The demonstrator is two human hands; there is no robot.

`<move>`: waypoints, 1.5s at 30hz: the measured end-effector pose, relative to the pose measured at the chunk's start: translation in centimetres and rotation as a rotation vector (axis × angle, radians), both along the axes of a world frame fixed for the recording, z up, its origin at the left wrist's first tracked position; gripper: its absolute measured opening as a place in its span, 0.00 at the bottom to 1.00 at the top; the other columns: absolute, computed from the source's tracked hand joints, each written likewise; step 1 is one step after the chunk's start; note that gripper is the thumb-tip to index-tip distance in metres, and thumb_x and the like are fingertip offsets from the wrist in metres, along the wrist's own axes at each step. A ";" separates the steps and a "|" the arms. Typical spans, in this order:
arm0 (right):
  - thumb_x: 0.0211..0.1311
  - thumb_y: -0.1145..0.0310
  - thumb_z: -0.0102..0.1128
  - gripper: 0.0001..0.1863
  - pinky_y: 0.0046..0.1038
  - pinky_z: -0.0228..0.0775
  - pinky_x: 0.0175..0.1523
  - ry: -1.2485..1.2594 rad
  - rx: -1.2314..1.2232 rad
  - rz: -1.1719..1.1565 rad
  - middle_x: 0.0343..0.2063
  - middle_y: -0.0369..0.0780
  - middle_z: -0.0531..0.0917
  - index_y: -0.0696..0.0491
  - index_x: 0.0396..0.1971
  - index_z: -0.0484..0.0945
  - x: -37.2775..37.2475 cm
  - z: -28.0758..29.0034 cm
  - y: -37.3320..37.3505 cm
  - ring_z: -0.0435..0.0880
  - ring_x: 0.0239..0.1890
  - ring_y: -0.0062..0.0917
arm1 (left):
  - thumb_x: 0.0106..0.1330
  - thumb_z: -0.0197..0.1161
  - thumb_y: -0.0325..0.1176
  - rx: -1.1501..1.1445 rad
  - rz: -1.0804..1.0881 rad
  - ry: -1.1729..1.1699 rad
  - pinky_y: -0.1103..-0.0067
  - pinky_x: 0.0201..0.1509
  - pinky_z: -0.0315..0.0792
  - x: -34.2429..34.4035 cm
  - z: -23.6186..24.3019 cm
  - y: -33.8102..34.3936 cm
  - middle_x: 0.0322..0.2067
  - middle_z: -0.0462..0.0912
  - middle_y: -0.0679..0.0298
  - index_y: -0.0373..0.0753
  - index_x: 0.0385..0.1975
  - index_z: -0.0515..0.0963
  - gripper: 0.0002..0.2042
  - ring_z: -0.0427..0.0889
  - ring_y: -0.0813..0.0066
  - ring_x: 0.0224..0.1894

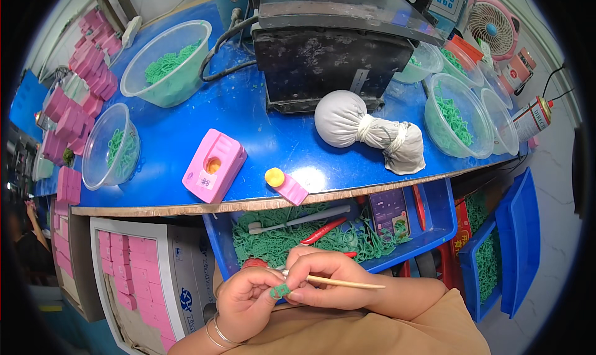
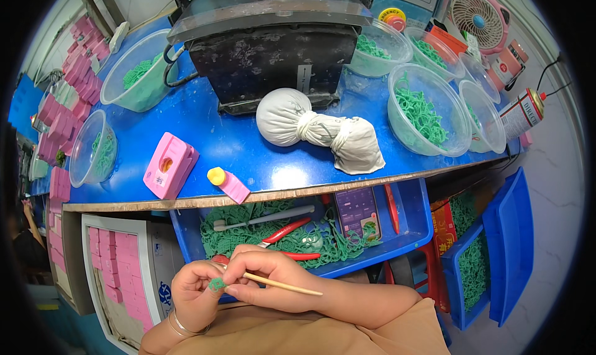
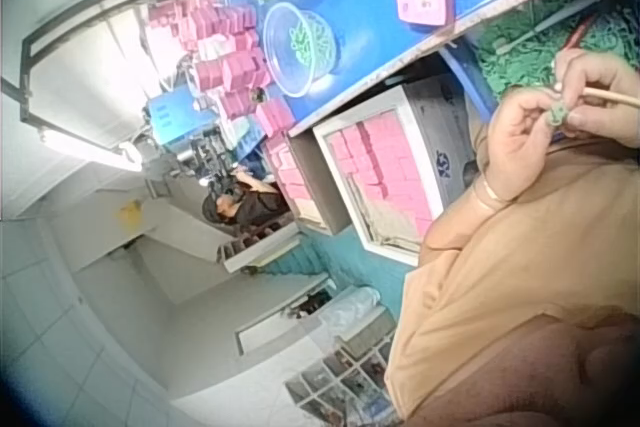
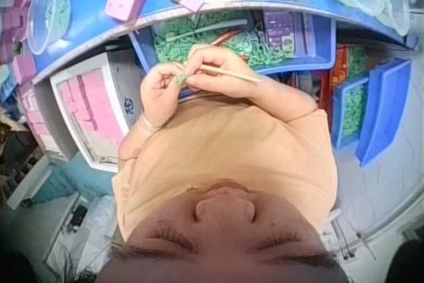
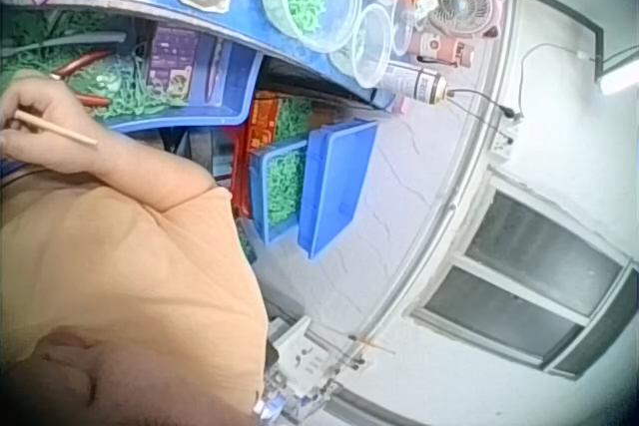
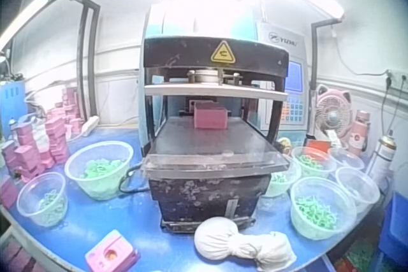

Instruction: The recorder is using a wax injection machine and molds to create small green jewelry components, including trimming excess wax and assembling molds.

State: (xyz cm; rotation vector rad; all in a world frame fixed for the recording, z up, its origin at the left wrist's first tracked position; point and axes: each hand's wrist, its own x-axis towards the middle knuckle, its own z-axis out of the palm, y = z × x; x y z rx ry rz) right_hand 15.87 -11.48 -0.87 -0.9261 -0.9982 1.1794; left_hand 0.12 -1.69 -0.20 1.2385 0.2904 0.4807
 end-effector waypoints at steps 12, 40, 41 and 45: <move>0.58 0.73 0.57 0.03 0.19 0.57 0.38 0.010 0.012 0.036 0.28 0.32 0.69 0.54 0.32 0.76 0.3 0.2 0.0 0.65 0.31 0.16 | 0.61 0.52 0.15 -0.017 0.009 0.022 0.81 0.48 0.73 -0.2 0.0 0.0 0.40 0.75 0.56 0.28 0.39 0.69 0.08 0.77 0.74 0.43; 0.61 0.82 0.48 0.09 0.22 0.67 0.36 0.130 0.033 -0.037 0.33 0.37 0.70 0.57 0.41 0.72 -0.4 -0.3 -0.2 0.73 0.31 0.18 | 0.62 0.51 0.18 -0.299 0.068 0.118 0.71 0.32 0.80 0.7 0.5 -0.1 0.32 0.77 0.50 0.30 0.35 0.65 0.04 0.81 0.64 0.31; 0.62 0.82 0.47 0.09 0.22 0.66 0.36 0.198 -0.017 -0.034 0.33 0.37 0.70 0.57 0.41 0.71 -0.4 -0.1 -0.3 0.72 0.31 0.18 | 0.63 0.51 0.19 -0.318 0.038 0.098 0.73 0.35 0.79 0.7 0.4 0.0 0.33 0.77 0.50 0.30 0.36 0.65 0.04 0.81 0.64 0.33; 0.63 0.80 0.45 0.06 0.24 0.67 0.36 0.329 -0.101 -0.018 0.31 0.37 0.69 0.58 0.38 0.70 -0.4 0.2 -0.1 0.71 0.29 0.18 | 0.64 0.52 0.20 -0.326 -0.009 0.069 0.76 0.37 0.79 0.6 0.1 0.0 0.34 0.78 0.51 0.30 0.37 0.66 0.04 0.82 0.66 0.36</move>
